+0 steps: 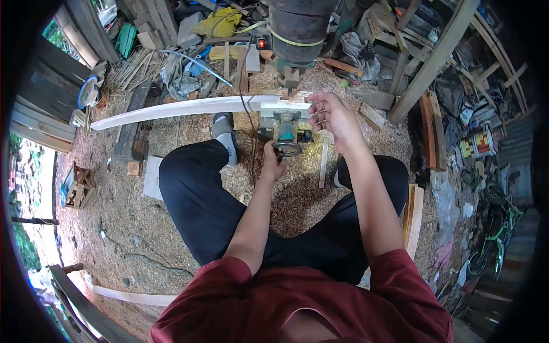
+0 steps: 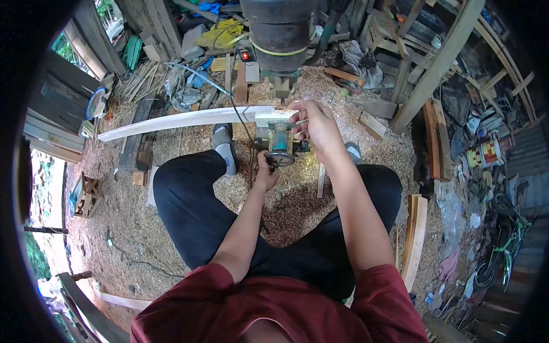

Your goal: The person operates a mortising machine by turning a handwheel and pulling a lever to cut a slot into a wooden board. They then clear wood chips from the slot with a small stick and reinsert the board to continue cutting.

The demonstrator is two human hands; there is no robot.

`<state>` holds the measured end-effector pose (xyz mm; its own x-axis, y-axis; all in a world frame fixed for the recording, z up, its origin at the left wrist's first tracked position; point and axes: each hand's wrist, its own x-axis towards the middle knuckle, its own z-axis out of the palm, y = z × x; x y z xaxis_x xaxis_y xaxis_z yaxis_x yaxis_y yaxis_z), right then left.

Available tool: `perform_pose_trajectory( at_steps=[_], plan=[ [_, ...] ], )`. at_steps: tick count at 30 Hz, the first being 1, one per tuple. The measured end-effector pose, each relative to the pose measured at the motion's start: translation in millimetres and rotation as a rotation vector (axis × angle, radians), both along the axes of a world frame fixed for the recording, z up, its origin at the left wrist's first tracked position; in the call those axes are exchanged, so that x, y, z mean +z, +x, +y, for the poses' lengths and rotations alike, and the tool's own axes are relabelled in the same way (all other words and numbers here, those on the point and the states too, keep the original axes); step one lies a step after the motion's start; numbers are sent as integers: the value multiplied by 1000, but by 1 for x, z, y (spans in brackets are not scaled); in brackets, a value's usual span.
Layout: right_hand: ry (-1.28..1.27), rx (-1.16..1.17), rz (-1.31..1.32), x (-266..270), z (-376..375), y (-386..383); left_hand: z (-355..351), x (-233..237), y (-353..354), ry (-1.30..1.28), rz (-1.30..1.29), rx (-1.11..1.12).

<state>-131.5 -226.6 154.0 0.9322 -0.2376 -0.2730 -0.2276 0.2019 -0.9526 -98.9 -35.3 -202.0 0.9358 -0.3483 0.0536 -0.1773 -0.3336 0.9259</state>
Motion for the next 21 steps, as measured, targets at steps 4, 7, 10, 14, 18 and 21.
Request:
perform_pose_trajectory(
  at_steps=[4,7,10,14,18,21],
  plan=[
    [3,4,-2,-1,2,3,2,-4,2,-31,3,-31],
    [-8,-3,2,2,4,4,2,1,0,-54,33,-32],
    [-27,-1,4,2,6,5,3,7,-1,-28,18,-27],
    [-115,-10,-18,6,4,6,0,25,-8,50,-50,12],
    [-327,-92,-181,-5,-10,12,-13,56,-14,159,-59,85],
    [-355,-186,-328,4,-22,17,-20,68,-12,198,-10,123]
  ],
)
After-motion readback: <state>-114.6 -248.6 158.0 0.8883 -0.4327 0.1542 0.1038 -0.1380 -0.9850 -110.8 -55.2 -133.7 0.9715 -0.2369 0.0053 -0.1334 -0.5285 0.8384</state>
